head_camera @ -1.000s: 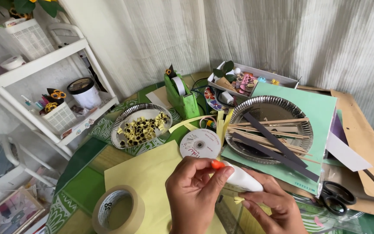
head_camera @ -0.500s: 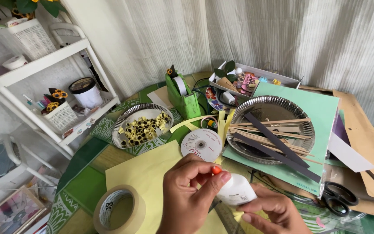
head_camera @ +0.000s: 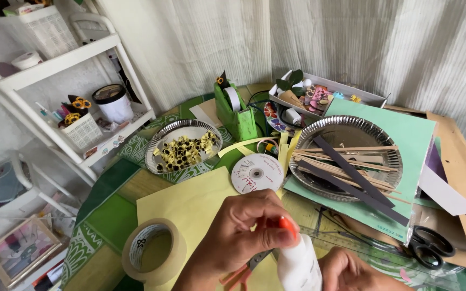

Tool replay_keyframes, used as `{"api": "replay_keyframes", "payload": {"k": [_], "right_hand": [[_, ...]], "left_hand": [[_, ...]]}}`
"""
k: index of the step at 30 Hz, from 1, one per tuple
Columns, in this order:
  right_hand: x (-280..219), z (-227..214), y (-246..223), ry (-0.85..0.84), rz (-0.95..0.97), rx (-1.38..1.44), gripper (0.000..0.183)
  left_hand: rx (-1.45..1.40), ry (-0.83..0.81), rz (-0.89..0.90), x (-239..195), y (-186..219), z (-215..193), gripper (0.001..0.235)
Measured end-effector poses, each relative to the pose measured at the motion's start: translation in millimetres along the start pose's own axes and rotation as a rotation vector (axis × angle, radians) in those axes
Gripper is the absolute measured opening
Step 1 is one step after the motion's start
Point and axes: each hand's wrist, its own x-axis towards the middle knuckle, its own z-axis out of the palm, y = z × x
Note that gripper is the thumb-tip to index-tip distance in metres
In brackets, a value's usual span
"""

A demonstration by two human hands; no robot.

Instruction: Rolling and gluing small strips of yellow paper to create decorative craft items

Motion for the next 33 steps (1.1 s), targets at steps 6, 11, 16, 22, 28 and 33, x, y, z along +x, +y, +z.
{"api": "replay_keyframes", "payload": {"k": [6,11,16,22,28,33], "right_hand": [[4.4,-16.3,11.7,0.147,-0.273,-0.255,0.016],[8.0,-12.6,22.7,0.537,-0.337,-0.583,0.02],[10.5,1.4,22.2,0.679,-0.427,-0.797,0.019],[9.4,-2.3,18.6,0.665,-0.403,-0.742,0.017],[4.1,-13.3,19.3,0.479,-0.323,-0.541,0.019],[0.8,-25.5,24.8,0.238,-0.266,-0.297,0.016]], "left_hand": [[0.033,0.216,0.048,5.4,-38.2,-2.0,0.018],[0.183,0.525,0.079,12.0,-41.8,18.8,0.02],[0.18,0.666,0.15,10.9,-51.7,31.2,0.019],[0.352,0.649,0.143,9.0,-43.8,30.8,0.012],[0.225,0.5,0.095,6.5,-29.3,22.7,0.013],[0.082,0.388,-0.076,2.6,-27.4,13.8,0.018]]}}
